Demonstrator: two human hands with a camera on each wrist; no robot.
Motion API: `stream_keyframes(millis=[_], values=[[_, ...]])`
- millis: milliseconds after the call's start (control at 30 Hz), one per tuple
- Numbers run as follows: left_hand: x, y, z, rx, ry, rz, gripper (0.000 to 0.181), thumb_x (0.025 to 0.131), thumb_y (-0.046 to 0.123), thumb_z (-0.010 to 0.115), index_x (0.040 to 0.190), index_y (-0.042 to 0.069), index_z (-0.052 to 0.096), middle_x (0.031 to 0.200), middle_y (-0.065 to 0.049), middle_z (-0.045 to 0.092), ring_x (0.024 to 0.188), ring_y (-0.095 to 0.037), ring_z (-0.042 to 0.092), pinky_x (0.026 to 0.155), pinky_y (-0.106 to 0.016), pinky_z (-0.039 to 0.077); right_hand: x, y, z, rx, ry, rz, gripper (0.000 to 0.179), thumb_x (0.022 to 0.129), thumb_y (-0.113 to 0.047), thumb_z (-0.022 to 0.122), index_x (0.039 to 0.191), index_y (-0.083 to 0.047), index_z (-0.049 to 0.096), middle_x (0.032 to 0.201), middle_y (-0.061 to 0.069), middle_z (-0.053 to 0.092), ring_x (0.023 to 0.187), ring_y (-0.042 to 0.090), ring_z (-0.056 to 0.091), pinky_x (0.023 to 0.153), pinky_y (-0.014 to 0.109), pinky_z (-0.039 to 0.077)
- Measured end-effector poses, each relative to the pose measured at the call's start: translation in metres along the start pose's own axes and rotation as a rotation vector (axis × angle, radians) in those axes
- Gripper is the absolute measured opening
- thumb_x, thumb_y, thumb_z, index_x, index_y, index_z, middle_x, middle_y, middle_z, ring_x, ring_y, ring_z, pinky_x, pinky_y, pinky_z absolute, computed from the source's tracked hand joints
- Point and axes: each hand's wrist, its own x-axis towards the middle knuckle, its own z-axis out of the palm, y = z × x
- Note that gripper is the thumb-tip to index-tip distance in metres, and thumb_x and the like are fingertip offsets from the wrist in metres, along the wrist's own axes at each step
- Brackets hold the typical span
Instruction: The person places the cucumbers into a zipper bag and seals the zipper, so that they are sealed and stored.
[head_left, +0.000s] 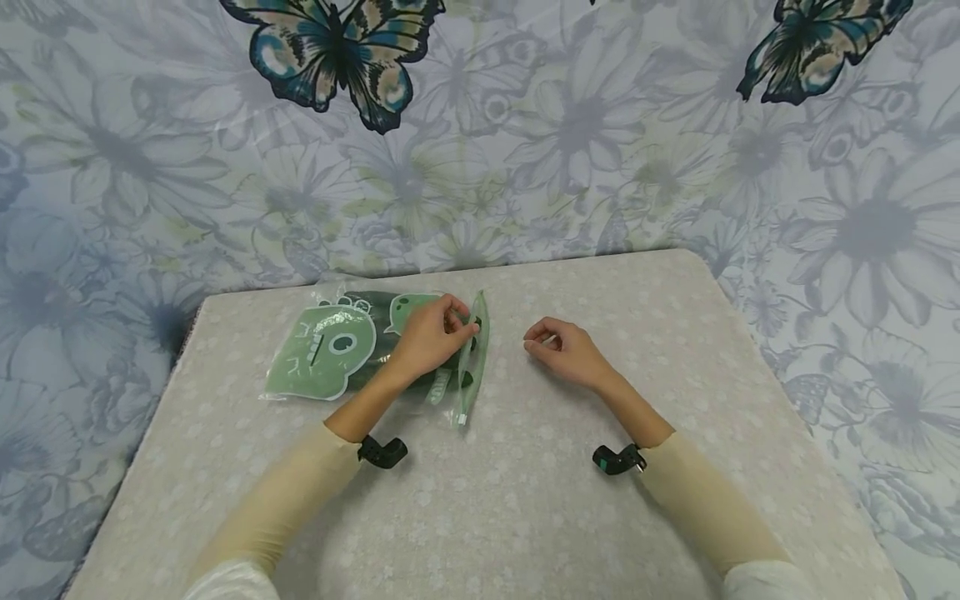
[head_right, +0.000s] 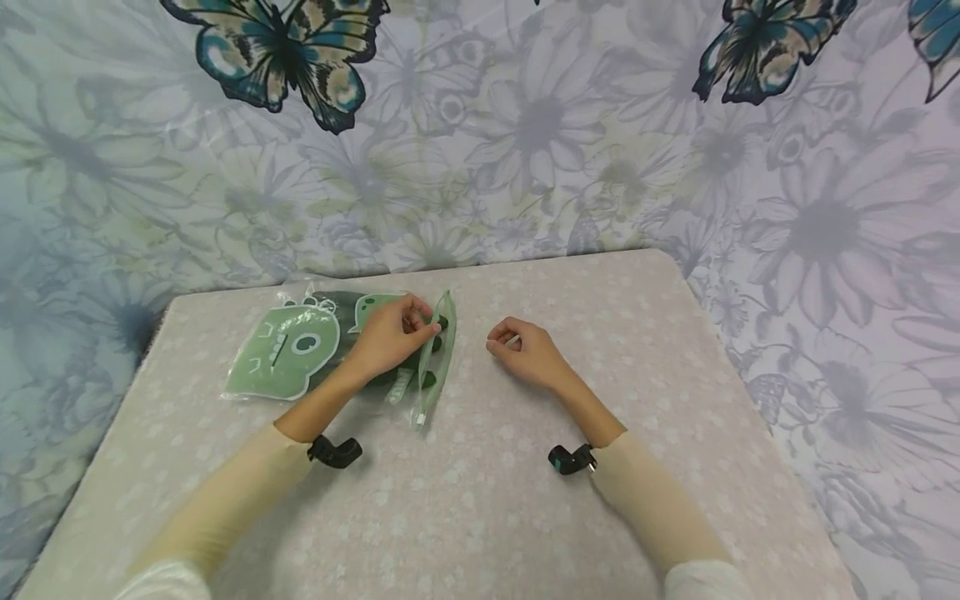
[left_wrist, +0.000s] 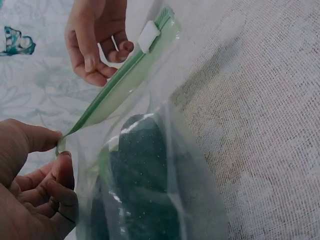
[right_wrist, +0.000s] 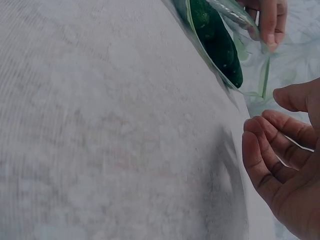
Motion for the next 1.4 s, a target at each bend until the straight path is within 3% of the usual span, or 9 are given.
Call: stream_keyframes(millis=[233,500,600,700,833,967,1067,1200,1400], values=[[0.0,0.002,0.005,0.148,0.014,0.042,0.011,0.097,0.015,0.072,0.104,0.011,0.065,0.08,-0.001,0.064,0.066,-0.017,0.056,0.07,-0.033,0.046,-0.009,0.002,-0.007,0.015,-0.021,-0.001,0.025,0.108,-0.03,0.066,0.122,-0.011,0.074,0.115,0.01,0.075,0.085,0.027,0.072,0.075,0.028,0.057],[0.004,0.006,0.023,0.54,0.123,0.271,0.017,0.092,0.002,0.069,0.092,0.01,0.054,0.066,-0.001,0.049,0.055,-0.012,0.03,0.055,-0.029,0.026,-0.012,0.001,-0.008,0.005,-0.026,-0.007,0.022,0.107,-0.029,0.066,0.118,-0.012,0.075,0.112,0.009,0.075,0.082,0.022,0.07,0.074,0.03,0.056],[0.004,0.007,0.031,0.671,0.178,0.367,0.016,0.091,-0.001,0.071,0.097,0.007,0.059,0.072,-0.004,0.055,0.053,-0.012,0.033,0.05,-0.029,0.027,-0.012,0.002,-0.006,0.0,-0.027,-0.004,0.019,0.107,-0.028,0.067,0.116,-0.013,0.075,0.11,0.009,0.075,0.081,0.018,0.069,0.074,0.029,0.056],[0.003,0.008,0.036,0.664,0.157,0.408,0.015,0.092,0.002,0.073,0.102,0.008,0.063,0.079,-0.005,0.061,0.055,-0.016,0.048,0.049,-0.031,0.039,-0.011,0.003,-0.004,-0.005,-0.026,0.005,0.017,0.107,-0.028,0.067,0.113,-0.015,0.076,0.108,0.008,0.076,0.081,0.018,0.069,0.076,0.03,0.056],[-0.001,0.01,0.036,0.426,0.033,0.373,0.009,0.099,0.012,0.067,0.108,0.012,0.068,0.091,-0.001,0.068,0.072,-0.015,0.064,0.065,-0.034,0.053,-0.009,0.004,-0.001,-0.002,-0.021,0.008,0.016,0.107,-0.027,0.067,0.111,-0.015,0.076,0.107,0.008,0.076,0.082,0.017,0.07,0.078,0.031,0.057],[-0.023,0.006,0.019,0.158,-0.01,0.286,0.015,0.105,0.021,0.063,0.117,0.017,0.071,0.102,0.007,0.072,0.088,-0.008,0.068,0.079,-0.032,0.057,-0.009,0.004,0.006,0.003,-0.037,-0.018,0.016,0.106,-0.027,0.068,0.112,-0.014,0.076,0.106,0.007,0.077,0.085,0.016,0.071,0.082,0.031,0.057],[-0.051,-0.004,-0.001,0.09,-0.005,0.242,0.013,0.106,0.021,0.066,0.117,0.019,0.072,0.101,0.009,0.072,0.086,-0.006,0.065,0.077,-0.03,0.056,-0.013,0.0,0.014,-0.004,-0.067,-0.065,0.015,0.106,-0.025,0.068,0.113,-0.014,0.076,0.105,0.003,0.077,0.088,0.016,0.071,0.084,0.03,0.058],[-0.088,-0.02,-0.016,0.201,-0.071,0.293,0.015,0.098,0.019,0.077,0.113,0.018,0.074,0.1,0.009,0.07,0.09,-0.007,0.064,0.082,-0.031,0.056,-0.022,-0.01,0.028,-0.028,-0.125,-0.164,0.013,0.105,-0.021,0.071,0.115,-0.014,0.076,0.102,-0.002,0.076,0.091,0.014,0.07,0.084,0.029,0.058],[-0.119,-0.029,-0.009,0.515,-0.133,0.517,0.036,0.083,0.02,0.089,0.114,0.021,0.071,0.109,0.006,0.066,0.105,-0.017,0.06,0.096,-0.038,0.052,-0.032,-0.029,0.052,-0.083,-0.242,-0.338,0.016,0.103,-0.019,0.074,0.117,-0.011,0.075,0.103,-0.008,0.075,0.091,0.006,0.069,0.085,0.028,0.06]])
